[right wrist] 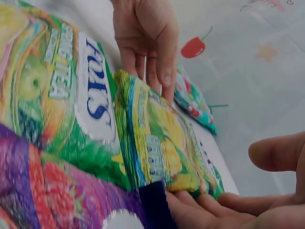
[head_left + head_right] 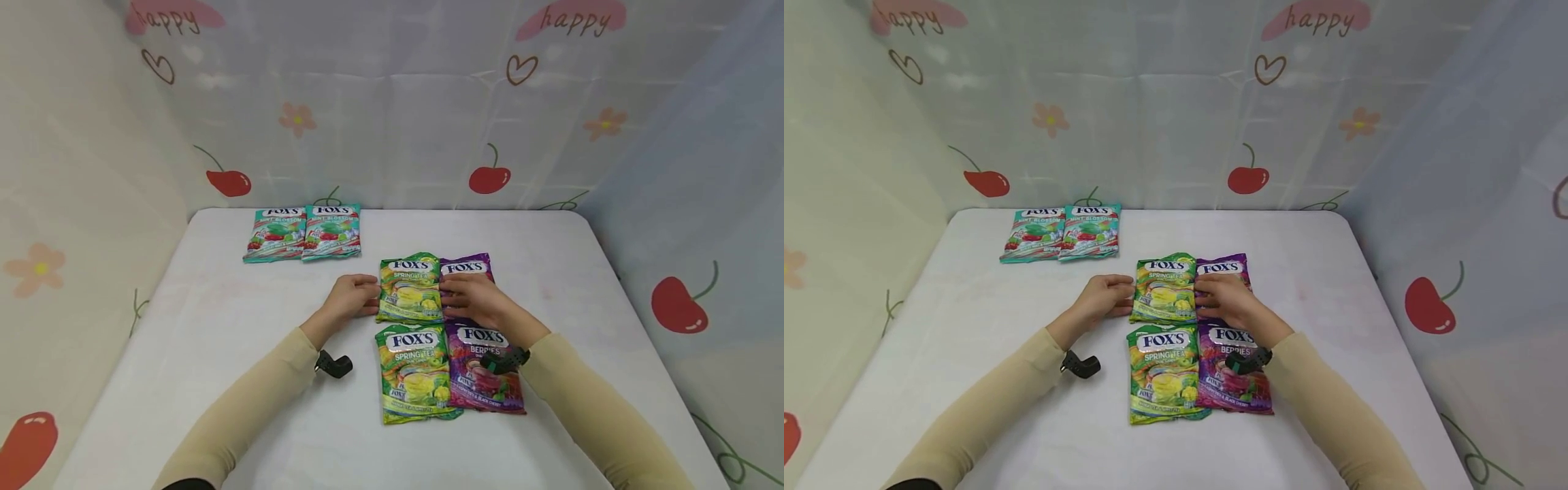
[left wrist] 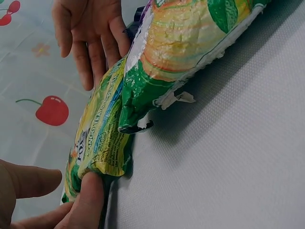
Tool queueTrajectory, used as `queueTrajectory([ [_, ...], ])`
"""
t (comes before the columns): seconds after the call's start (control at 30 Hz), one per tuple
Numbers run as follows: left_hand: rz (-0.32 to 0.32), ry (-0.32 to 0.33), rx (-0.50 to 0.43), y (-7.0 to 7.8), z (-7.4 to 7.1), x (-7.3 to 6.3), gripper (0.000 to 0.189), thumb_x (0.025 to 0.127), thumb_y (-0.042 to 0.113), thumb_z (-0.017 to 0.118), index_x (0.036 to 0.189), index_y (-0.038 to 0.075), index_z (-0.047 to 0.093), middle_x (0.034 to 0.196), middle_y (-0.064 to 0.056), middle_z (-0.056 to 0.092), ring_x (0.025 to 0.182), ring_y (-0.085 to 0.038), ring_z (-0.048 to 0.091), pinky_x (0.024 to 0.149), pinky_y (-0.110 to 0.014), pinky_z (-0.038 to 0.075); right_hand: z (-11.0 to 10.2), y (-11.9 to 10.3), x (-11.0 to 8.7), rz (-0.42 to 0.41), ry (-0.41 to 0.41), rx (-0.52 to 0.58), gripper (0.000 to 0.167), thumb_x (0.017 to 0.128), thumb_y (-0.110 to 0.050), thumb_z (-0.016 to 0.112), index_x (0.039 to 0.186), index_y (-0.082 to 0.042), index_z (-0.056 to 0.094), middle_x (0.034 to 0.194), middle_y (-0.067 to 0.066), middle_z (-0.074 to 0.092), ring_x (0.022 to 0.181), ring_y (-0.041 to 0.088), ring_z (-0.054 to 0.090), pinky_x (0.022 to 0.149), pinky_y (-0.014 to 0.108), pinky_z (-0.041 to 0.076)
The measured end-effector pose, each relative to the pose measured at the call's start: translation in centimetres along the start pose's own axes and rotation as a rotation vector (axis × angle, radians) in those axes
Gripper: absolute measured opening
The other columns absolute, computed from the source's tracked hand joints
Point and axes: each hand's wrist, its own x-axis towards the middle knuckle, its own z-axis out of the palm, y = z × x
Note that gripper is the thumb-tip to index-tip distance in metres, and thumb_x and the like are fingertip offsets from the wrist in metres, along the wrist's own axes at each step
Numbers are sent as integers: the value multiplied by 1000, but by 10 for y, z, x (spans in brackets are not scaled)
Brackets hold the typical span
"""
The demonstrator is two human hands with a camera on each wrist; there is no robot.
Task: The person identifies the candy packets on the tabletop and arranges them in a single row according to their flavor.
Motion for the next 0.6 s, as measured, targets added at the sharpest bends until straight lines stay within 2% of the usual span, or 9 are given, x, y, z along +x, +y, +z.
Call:
queueTrajectory([
  [0.23, 16, 8, 22, -1, -1, 1, 42, 102, 18, 65, 142, 5, 59, 129, -16, 69, 88, -14, 69, 76, -27, 62, 14, 0, 7, 28, -7, 66, 58, 112, -21, 42, 163, -4, 22, 167, 22, 26, 148, 44, 38, 115, 58, 44],
  [0.43, -6, -18, 26, 0, 2, 4, 48, 103, 21, 64, 147, 5, 54, 134, -16, 65, 95, -16, 68, 81, -28, 61, 19, 2, 12, 49, 17, 80, 61, 112, -21, 42, 165, -6, 16, 168, 21, 23, 149, 43, 34, 118, 60, 39],
  [0.6, -36, -46, 5, 1, 3, 6, 54, 103, 23, 64, 152, 5, 48, 135, -16, 66, 104, -20, 69, 89, -34, 61, 19, 4, 16, 46, -36, 107, 64, 112, -20, 41, 165, -4, 10, 166, 25, 23, 149, 45, 35, 121, 58, 36],
])
